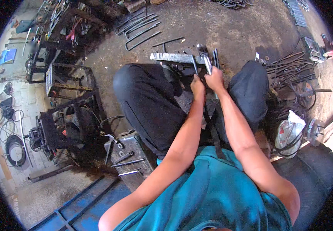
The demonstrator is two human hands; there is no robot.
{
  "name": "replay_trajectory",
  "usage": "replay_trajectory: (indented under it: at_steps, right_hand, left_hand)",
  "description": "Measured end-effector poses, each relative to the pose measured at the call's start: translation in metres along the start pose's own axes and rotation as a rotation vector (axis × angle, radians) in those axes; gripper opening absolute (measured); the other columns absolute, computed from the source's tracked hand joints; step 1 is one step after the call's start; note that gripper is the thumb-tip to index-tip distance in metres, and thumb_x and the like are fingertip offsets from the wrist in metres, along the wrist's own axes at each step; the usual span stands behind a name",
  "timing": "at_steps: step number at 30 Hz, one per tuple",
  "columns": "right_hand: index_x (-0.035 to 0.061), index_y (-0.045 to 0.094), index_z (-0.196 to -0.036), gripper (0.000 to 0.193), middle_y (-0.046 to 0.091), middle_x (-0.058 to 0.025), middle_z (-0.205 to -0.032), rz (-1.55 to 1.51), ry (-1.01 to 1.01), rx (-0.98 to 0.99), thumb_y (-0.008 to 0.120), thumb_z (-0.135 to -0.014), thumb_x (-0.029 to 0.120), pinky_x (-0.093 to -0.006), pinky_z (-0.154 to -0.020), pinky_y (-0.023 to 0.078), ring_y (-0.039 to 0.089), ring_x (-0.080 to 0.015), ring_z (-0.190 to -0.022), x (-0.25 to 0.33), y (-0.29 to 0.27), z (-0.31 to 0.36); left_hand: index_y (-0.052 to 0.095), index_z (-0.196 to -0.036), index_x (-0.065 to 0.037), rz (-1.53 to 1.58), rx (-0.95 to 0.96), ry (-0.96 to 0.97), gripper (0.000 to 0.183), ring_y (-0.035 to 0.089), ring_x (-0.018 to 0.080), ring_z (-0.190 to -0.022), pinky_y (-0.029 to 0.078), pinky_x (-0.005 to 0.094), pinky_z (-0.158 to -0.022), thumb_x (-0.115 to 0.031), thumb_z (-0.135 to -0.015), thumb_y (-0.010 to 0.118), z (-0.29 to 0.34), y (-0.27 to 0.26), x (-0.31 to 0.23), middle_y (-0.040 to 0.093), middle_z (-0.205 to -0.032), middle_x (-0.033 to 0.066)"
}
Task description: Hammering a metal rod against an anvil or jig to straighten or shape it.
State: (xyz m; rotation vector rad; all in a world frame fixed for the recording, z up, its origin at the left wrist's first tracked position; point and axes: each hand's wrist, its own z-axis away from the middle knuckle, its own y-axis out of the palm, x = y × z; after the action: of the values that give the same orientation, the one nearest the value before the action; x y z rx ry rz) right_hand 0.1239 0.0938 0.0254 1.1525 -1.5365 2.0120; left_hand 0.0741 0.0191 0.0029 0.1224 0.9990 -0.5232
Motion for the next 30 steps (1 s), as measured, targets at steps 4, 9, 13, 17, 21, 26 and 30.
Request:
replay_trajectory:
  at_steps: [4,9,13,17,21,26,30]
  right_hand:
    - [-0.0028,0.059,-0.080,0.018,0.062,-0.0191,-0.068,-0.063,-0.001,0.039,0.067,-0.069,0.009,-0.0419,-0.062,0.048,0.063,-0.0315,-0.065,0.010,-0.020,0.006]
    - [-0.0024,0.058,-0.080,0.024,0.062,-0.0211,-0.070,-0.114,-0.040,0.110,0.072,-0.072,0.016,-0.0431,-0.061,0.047,0.063,-0.0357,-0.065,0.014,-0.040,0.019]
    - [-0.0030,0.060,-0.089,0.031,0.060,-0.0079,-0.067,-0.251,0.143,0.247,0.075,-0.078,0.022,-0.0364,-0.057,0.047,0.059,-0.0167,-0.059,0.013,-0.037,0.035]
    - [-0.0056,0.054,-0.112,0.050,0.065,-0.0148,-0.085,-0.291,0.087,0.330,0.074,-0.076,0.023,-0.0367,-0.073,0.050,0.062,-0.0230,-0.076,0.003,-0.026,0.033]
    - [-0.0069,0.051,-0.124,0.062,0.065,-0.0167,-0.094,-0.202,0.193,0.501,0.072,-0.072,0.020,-0.0366,-0.074,0.050,0.062,-0.0261,-0.080,0.002,-0.021,0.016]
    - [-0.0016,0.051,-0.125,0.057,0.053,-0.0053,-0.067,-0.429,0.462,0.609,0.066,-0.073,0.016,-0.0272,-0.037,0.034,0.046,-0.0115,-0.043,0.035,-0.034,0.019]
    - [0.0109,0.045,-0.081,0.025,0.041,0.0017,-0.055,-0.687,0.622,0.694,0.068,-0.080,0.020,-0.0274,-0.036,0.032,0.040,-0.0094,-0.040,0.060,-0.046,0.025]
  left_hand:
    - [0.062,-0.075,0.003,-0.101,-0.088,0.050,0.056,0.057,0.0327,-0.067,0.043,0.0452,-0.067,-0.042,-0.099,0.038,0.000,0.006,0.006,0.063,-0.071,0.0173]
    - [0.065,-0.082,0.004,-0.238,-0.105,0.090,0.057,0.060,0.0465,-0.081,0.044,0.0499,-0.074,-0.042,-0.099,0.036,-0.001,0.002,0.010,0.065,-0.084,0.0272]
    - [0.067,-0.085,0.002,-0.268,-0.136,0.063,0.056,0.059,0.0499,-0.084,0.044,0.0529,-0.076,-0.044,-0.098,0.037,0.011,-0.005,0.005,0.064,-0.085,0.0285]
    - [0.066,-0.084,0.002,-0.297,-0.105,0.078,0.057,0.059,0.0503,-0.083,0.043,0.0550,-0.075,-0.044,-0.098,0.036,0.018,-0.013,-0.007,0.064,-0.084,0.0282]
    - [0.068,-0.087,0.001,-0.310,0.009,0.021,0.057,0.060,0.0497,-0.086,0.045,0.0532,-0.078,-0.044,-0.099,0.035,0.021,-0.024,-0.018,0.064,-0.084,0.0284]
    - [0.067,-0.088,0.005,-0.271,0.063,-0.117,0.064,0.061,0.0483,-0.091,0.045,0.0517,-0.080,-0.048,-0.098,0.033,0.018,-0.029,-0.027,0.065,-0.088,0.0301]
    - [0.065,-0.093,0.011,-0.235,0.039,-0.253,0.071,0.061,0.0479,-0.095,0.046,0.0507,-0.081,-0.052,-0.098,0.033,0.009,-0.035,-0.034,0.064,-0.097,0.0331]
